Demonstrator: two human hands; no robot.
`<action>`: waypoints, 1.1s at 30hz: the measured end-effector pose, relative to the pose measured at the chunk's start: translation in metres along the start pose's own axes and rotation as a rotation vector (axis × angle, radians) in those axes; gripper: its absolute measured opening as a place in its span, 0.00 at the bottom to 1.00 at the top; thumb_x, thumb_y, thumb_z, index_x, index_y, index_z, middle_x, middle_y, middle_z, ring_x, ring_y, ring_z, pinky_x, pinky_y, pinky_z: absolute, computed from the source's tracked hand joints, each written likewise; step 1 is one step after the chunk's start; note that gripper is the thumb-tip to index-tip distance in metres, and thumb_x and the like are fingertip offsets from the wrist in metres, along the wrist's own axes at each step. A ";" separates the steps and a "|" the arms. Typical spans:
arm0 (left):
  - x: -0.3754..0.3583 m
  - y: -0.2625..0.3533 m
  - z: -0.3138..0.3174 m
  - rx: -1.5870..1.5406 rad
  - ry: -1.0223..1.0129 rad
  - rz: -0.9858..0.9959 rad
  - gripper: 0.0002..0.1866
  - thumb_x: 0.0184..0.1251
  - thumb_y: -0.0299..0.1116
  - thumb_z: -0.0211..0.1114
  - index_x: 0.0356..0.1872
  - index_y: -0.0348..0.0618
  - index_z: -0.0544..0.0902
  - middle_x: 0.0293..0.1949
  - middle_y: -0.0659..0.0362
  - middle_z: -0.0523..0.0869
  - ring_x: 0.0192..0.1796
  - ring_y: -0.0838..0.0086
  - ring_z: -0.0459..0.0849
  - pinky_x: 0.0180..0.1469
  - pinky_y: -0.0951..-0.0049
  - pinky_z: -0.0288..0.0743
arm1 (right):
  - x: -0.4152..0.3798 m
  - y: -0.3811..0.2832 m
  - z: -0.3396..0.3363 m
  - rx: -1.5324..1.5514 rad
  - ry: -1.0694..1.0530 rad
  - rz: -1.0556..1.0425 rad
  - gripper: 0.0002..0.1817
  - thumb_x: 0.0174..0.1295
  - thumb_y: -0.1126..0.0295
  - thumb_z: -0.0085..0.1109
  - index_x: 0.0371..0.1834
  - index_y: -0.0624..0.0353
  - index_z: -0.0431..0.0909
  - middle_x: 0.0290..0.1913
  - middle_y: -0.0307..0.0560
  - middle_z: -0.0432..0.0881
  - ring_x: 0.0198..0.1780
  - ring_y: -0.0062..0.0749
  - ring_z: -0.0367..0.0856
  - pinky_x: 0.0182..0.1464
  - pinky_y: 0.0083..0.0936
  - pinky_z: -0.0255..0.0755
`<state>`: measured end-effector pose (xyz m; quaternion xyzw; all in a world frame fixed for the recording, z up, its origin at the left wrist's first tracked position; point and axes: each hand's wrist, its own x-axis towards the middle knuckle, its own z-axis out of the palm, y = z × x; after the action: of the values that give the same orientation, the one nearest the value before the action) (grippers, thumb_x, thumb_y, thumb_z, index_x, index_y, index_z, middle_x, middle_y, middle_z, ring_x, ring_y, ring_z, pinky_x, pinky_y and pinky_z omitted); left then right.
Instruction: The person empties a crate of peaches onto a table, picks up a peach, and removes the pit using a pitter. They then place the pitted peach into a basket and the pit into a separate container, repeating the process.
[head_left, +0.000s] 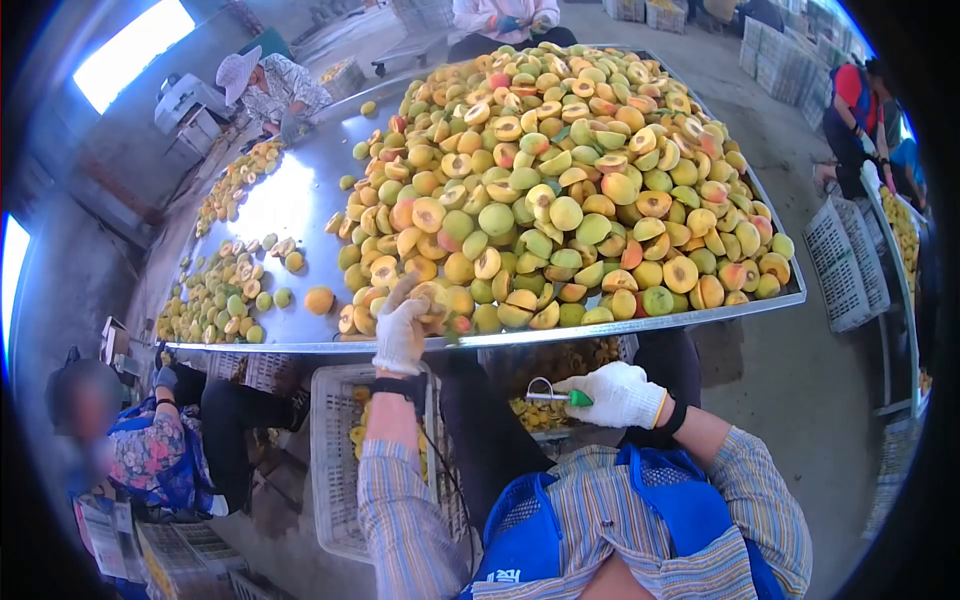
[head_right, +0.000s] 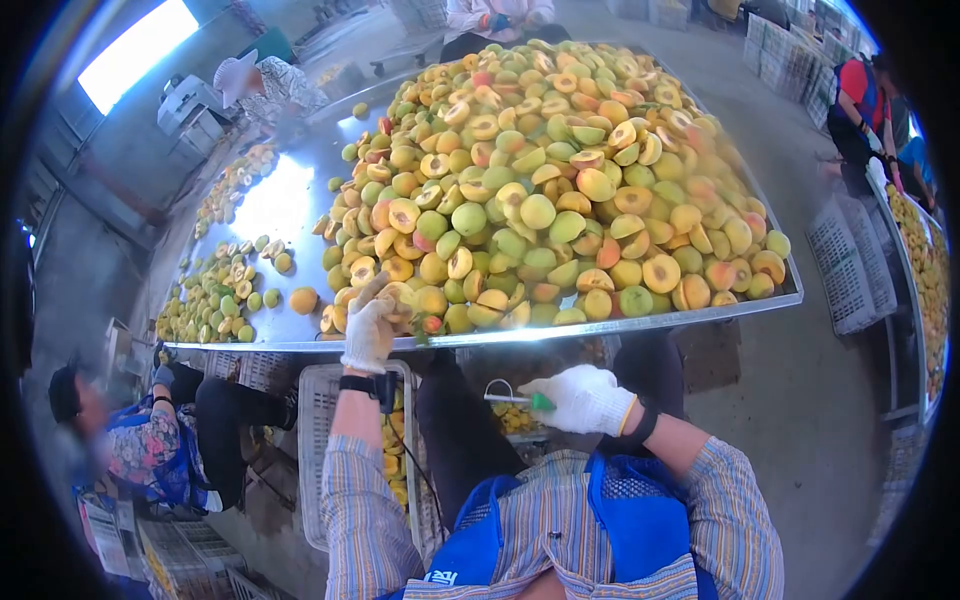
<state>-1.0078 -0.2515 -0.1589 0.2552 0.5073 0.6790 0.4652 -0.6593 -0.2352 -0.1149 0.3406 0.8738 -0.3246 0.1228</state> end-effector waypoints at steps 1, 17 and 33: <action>-0.003 -0.015 -0.004 -0.180 -0.091 0.036 0.22 0.68 0.30 0.60 0.63 0.35 0.74 0.51 0.50 0.84 0.44 0.61 0.88 0.42 0.60 0.86 | -0.001 0.000 0.001 0.045 0.050 -0.026 0.21 0.67 0.51 0.56 0.62 0.37 0.82 0.36 0.51 0.88 0.38 0.49 0.88 0.44 0.42 0.82; -0.132 -0.041 0.145 -0.183 -0.153 0.116 0.13 0.76 0.27 0.60 0.57 0.38 0.76 0.57 0.53 0.82 0.55 0.69 0.84 0.54 0.71 0.80 | 0.028 0.004 0.012 1.104 0.645 -0.297 0.25 0.65 0.53 0.67 0.55 0.62 0.82 0.33 0.38 0.82 0.25 0.18 0.78 0.26 0.17 0.72; -0.111 -0.040 0.130 -0.404 -0.385 -0.074 0.29 0.68 0.30 0.61 0.69 0.32 0.69 0.57 0.44 0.82 0.55 0.53 0.86 0.52 0.58 0.88 | 0.000 0.016 -0.021 1.094 0.338 -0.121 0.23 0.61 0.64 0.69 0.55 0.65 0.80 0.26 0.38 0.82 0.20 0.20 0.79 0.23 0.19 0.72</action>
<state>-0.8378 -0.2894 -0.1360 0.2627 0.2730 0.6880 0.6189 -0.6484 -0.2127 -0.1072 0.3509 0.6043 -0.6769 -0.2313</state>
